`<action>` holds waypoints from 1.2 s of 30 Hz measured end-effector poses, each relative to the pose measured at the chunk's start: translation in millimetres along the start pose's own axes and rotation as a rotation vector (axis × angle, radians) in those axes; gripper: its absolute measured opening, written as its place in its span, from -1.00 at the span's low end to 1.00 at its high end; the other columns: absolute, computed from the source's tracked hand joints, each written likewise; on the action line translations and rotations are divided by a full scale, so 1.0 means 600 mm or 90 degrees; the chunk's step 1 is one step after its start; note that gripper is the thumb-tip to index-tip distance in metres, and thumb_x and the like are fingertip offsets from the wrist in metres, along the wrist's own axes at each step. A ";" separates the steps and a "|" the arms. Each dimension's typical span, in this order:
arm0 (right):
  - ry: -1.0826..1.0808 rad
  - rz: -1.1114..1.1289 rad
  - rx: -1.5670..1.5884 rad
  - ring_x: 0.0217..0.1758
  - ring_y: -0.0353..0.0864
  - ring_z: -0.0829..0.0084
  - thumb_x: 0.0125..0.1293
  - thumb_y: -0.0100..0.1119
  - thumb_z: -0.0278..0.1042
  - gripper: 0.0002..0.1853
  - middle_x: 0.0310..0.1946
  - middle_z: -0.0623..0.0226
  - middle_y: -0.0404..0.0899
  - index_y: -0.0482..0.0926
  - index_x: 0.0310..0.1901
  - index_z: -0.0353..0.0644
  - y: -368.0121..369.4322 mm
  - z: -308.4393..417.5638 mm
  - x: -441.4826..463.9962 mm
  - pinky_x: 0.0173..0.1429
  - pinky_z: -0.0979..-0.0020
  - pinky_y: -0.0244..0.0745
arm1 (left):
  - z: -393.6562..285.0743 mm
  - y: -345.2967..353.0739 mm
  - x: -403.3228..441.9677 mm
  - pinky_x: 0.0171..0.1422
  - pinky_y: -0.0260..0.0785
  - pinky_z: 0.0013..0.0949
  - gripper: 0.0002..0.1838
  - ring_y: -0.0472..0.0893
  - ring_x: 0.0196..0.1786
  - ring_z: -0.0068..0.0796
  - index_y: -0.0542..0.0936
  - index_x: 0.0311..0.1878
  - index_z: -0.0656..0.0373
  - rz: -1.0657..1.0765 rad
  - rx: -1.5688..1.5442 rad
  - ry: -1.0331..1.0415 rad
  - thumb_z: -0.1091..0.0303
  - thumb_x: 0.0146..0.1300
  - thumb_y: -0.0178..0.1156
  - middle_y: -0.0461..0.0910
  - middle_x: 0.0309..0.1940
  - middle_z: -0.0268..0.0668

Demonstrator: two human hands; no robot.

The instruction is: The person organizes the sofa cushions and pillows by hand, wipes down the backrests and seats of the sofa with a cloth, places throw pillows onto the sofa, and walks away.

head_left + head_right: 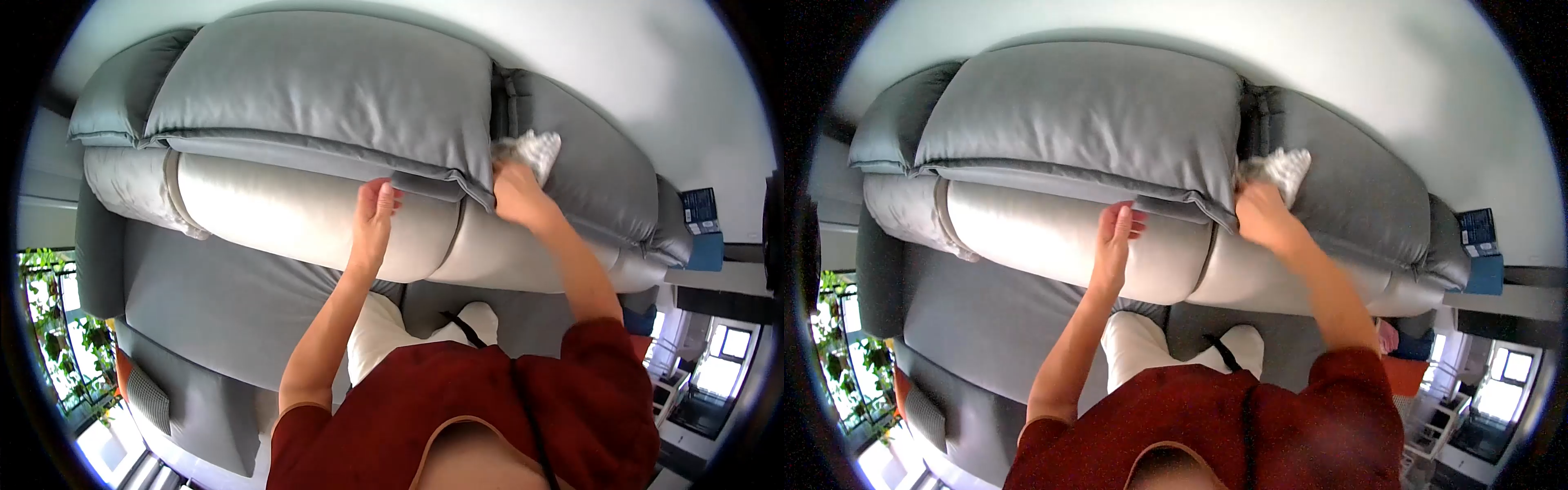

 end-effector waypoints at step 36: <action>0.287 -0.511 0.958 0.16 0.11 -0.13 0.32 -0.30 -0.10 -0.47 0.09 -0.25 0.13 0.17 0.14 -0.42 0.011 -0.026 0.173 0.25 0.09 -0.01 | 0.045 0.026 0.013 -0.51 0.13 -0.46 -0.46 0.26 -0.62 -0.61 0.39 -0.69 0.22 0.018 0.349 -0.099 -0.04 0.23 -0.01 0.28 -0.79 -0.41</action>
Point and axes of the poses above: each hand's wrist, its own x-axis towards the middle knuckle, its own y-axis out of the palm, z = x × y, the point moved 3 cm from there along x, towards the middle knuckle
